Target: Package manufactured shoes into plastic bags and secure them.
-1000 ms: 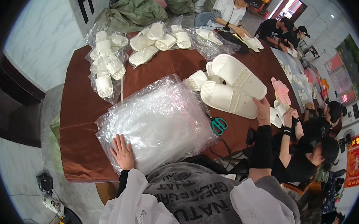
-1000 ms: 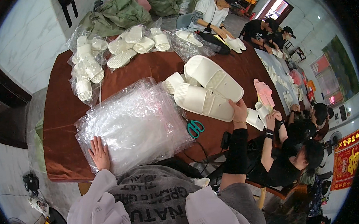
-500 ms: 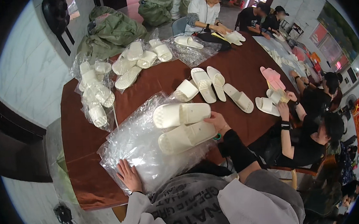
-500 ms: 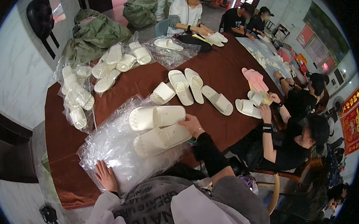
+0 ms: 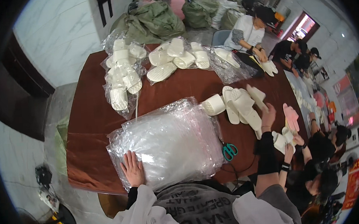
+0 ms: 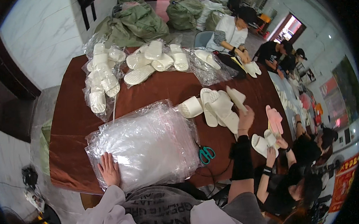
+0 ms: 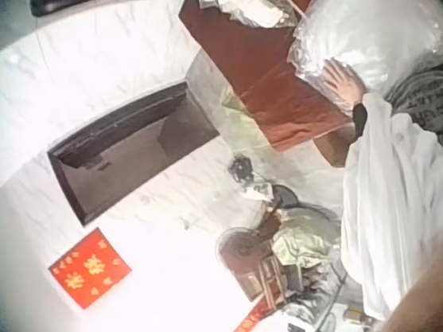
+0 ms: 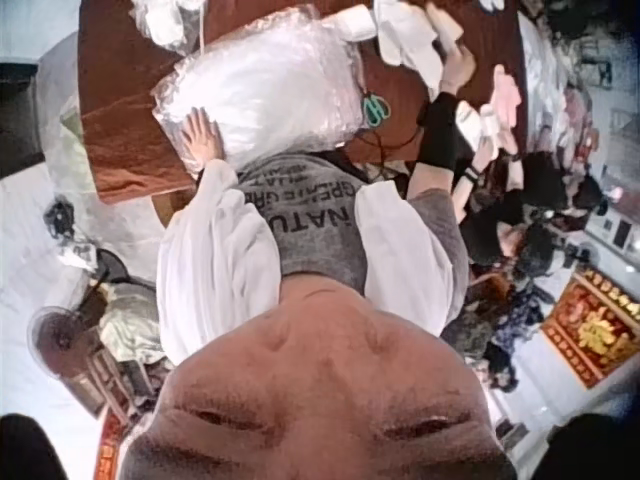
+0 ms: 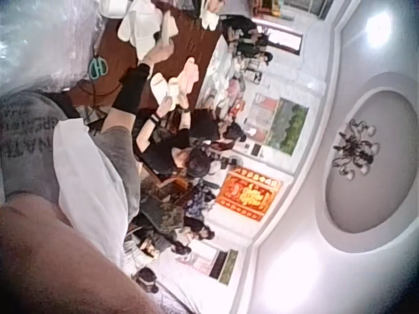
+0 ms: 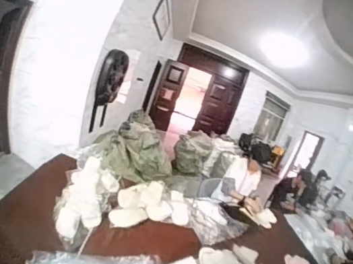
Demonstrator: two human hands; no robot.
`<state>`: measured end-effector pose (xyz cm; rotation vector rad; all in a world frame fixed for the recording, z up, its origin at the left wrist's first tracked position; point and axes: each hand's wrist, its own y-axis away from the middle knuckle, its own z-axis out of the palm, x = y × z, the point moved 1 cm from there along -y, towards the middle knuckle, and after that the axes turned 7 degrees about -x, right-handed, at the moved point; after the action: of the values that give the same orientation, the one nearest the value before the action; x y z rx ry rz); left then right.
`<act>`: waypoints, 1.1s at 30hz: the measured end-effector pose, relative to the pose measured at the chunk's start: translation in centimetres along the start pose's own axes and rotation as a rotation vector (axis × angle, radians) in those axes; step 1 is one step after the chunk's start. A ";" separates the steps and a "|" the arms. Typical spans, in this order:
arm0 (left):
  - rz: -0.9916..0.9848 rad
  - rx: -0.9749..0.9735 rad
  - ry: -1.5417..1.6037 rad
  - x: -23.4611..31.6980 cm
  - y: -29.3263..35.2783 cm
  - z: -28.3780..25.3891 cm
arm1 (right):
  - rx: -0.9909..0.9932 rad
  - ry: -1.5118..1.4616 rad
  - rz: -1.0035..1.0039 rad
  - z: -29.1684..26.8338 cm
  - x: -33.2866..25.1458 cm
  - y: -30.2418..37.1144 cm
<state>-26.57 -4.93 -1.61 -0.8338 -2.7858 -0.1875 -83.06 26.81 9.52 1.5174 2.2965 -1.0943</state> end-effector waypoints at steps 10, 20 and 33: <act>-0.049 -0.050 0.055 0.1 -0.9 -1.0 | -0.662 -0.150 -0.738 22.3 -29.5 2.7; -0.027 -0.101 0.095 -0.1 -1.2 -1.2 | -0.542 0.154 -0.788 35.1 -35.6 3.2; -0.046 -0.083 -0.007 -0.4 -0.5 0.8 | -0.576 -0.983 -0.296 10.3 -33.8 -6.8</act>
<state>-26.66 -5.47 -2.54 -0.7910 -2.8222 -0.3112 -75.67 -5.79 22.78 0.2913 1.8509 -0.8276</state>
